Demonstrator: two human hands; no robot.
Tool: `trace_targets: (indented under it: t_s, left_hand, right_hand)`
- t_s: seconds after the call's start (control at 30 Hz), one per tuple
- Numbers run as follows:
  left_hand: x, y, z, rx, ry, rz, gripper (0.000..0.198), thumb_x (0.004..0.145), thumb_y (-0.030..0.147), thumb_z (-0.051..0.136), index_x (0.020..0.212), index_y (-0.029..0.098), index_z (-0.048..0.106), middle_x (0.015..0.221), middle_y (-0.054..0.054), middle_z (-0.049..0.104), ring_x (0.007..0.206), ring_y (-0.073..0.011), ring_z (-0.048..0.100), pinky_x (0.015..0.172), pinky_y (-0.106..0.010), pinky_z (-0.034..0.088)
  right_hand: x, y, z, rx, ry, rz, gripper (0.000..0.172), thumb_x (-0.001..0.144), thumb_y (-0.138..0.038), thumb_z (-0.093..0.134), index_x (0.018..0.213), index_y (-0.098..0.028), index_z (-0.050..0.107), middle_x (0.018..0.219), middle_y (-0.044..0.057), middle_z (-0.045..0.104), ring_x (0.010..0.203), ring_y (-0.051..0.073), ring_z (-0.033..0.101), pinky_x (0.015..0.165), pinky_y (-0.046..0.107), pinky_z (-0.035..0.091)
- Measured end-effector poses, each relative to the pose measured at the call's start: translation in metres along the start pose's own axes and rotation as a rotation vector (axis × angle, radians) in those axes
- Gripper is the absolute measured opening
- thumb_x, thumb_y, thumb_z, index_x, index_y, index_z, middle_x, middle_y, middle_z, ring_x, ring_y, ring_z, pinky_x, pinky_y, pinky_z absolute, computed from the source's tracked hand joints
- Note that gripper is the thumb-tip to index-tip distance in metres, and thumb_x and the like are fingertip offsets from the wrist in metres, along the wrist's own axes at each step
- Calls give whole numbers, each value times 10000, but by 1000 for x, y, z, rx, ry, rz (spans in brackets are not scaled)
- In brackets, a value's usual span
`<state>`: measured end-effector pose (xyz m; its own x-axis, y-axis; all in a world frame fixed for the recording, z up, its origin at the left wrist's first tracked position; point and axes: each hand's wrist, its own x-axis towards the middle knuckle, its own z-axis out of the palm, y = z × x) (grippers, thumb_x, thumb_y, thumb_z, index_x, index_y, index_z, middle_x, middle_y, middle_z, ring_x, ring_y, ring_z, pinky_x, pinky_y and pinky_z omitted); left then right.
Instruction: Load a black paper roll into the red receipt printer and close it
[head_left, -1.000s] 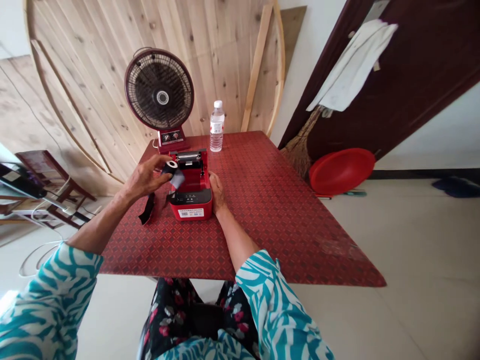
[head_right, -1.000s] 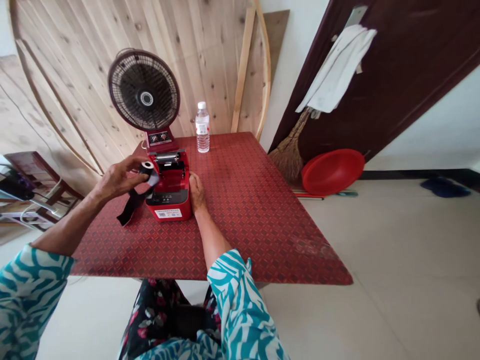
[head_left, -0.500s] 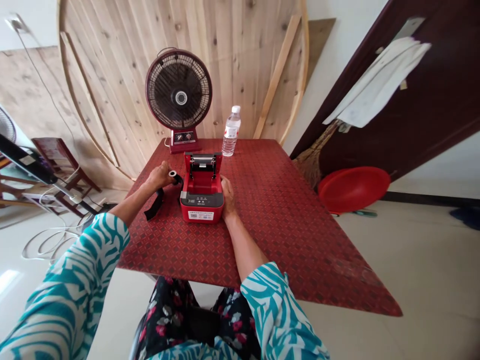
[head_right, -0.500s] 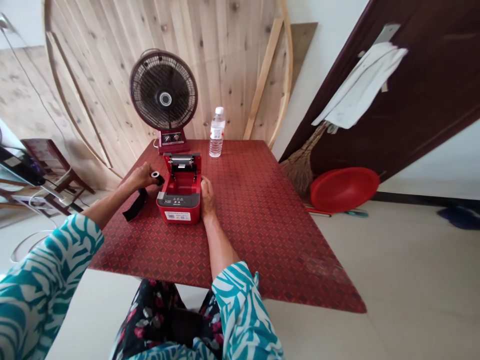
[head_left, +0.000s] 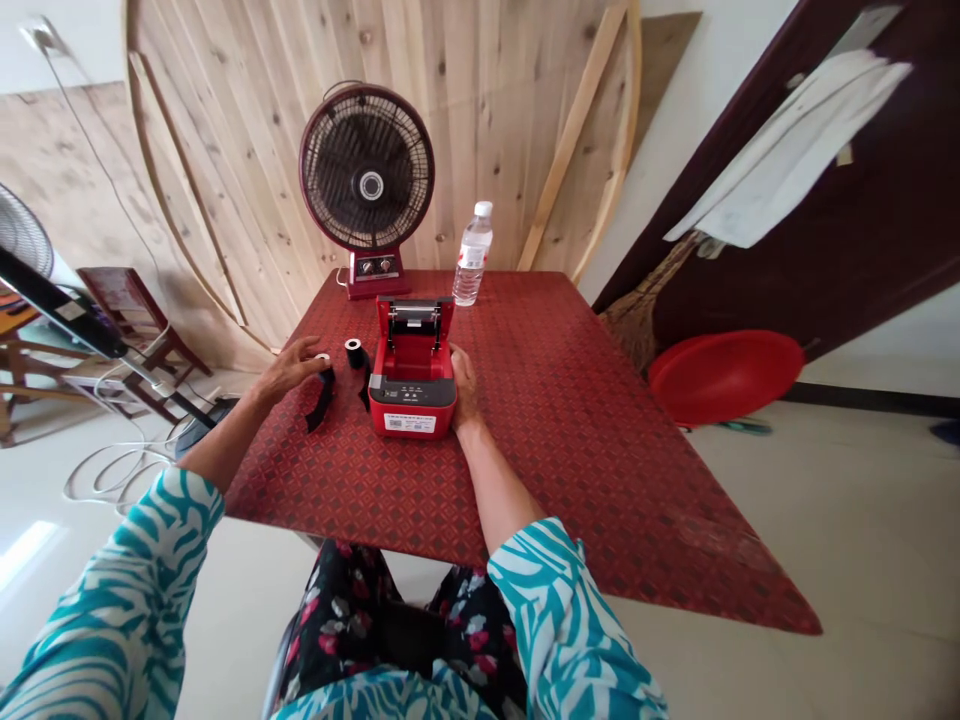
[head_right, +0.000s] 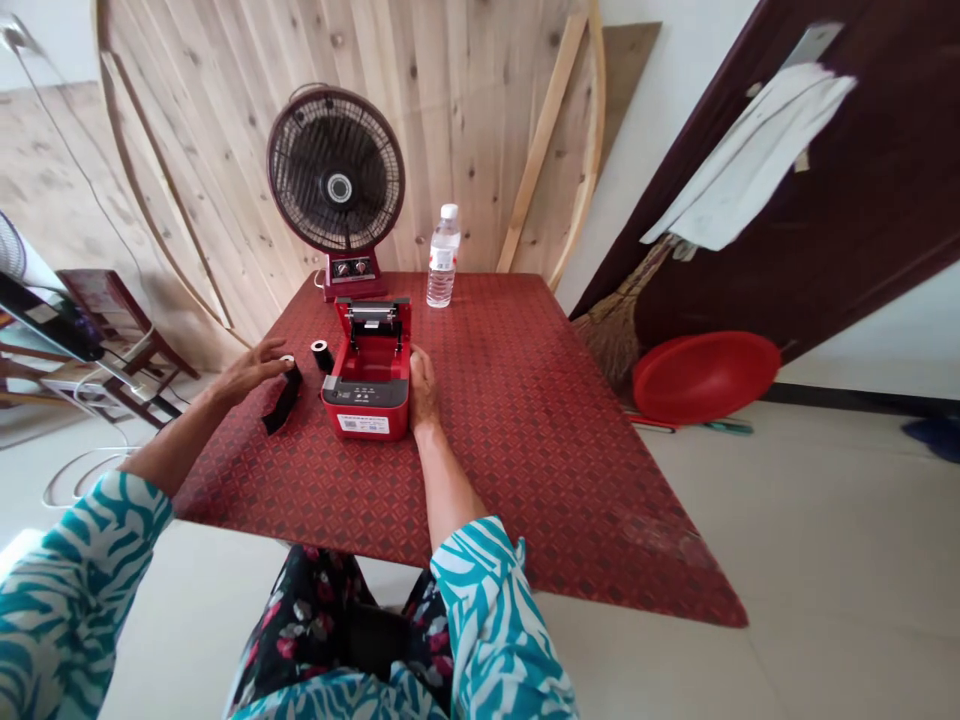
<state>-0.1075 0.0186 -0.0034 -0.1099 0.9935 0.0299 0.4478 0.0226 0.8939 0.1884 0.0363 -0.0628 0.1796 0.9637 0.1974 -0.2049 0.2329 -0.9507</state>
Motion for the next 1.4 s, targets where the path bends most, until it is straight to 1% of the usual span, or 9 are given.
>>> trace_targets:
  t_s: [0.13,0.27,0.37,0.5,0.63,0.77,0.87,1.23,1.4]
  left_hand:
    - [-18,-18,1,-233,-3,-22,592,587,292,634,1162,175,559,1104,-92,699,933,-213,670,766,-323,549]
    - [-21,-23,12,-186,28,-3,485,565,222,637,1044,178,569,1030,-67,719,943,-211,673,816,-327,540]
    - [-19,-24,19,-118,85,32,389,592,275,684,954,180,575,961,-53,723,938,-212,671,867,-343,527]
    - [-17,-17,24,-141,149,78,425,645,434,710,960,192,561,860,-51,715,810,-213,678,759,-352,543]
    - [-23,24,35,-146,-28,336,499,734,507,671,1112,193,592,1020,-94,726,917,-225,695,833,-363,546]
    - [-29,81,53,247,-165,535,437,830,409,632,1217,205,644,1160,-78,714,1060,-225,662,970,-369,500]
    - [-22,106,67,501,-288,590,377,857,301,598,1218,225,673,1198,-63,708,1075,-217,662,969,-349,499]
    - [16,131,104,1110,-609,474,268,808,209,626,1000,307,786,1038,-34,776,1005,-250,703,801,-285,483]
    - [22,126,100,932,-645,466,196,804,242,640,925,281,789,1007,-25,780,997,-235,702,854,-289,484]
  right_hand:
    - [-2,-4,0,-28,-4,1,423,895,-494,445,1151,-232,658,1330,72,641,1242,210,552,1097,397,396]
    - [-3,-6,1,-13,2,0,450,882,-510,456,1164,-218,649,1327,78,643,1235,212,553,1095,396,400]
    - [-3,-5,1,-14,3,18,459,877,-527,460,1171,-225,644,1327,76,645,1227,220,563,1078,408,413]
    - [-2,-3,0,-25,-6,23,437,888,-520,448,1150,-234,649,1307,78,659,1226,212,559,1078,398,409]
    - [0,0,1,-5,4,-10,438,882,-530,448,1134,-237,653,1269,68,676,1227,209,562,1086,389,401]
    - [2,2,2,15,6,-13,462,868,-549,458,1140,-228,648,1266,74,676,1213,215,576,1087,400,408]
    - [3,2,2,37,3,6,462,854,-563,475,1132,-237,648,1242,66,688,1196,211,587,1075,399,427]
    - [7,8,5,93,17,51,501,816,-624,511,1116,-249,653,1176,45,717,1106,215,637,1040,411,468]
    - [6,5,4,87,10,42,474,822,-604,514,1114,-258,656,1167,40,723,1105,215,641,1041,409,469]
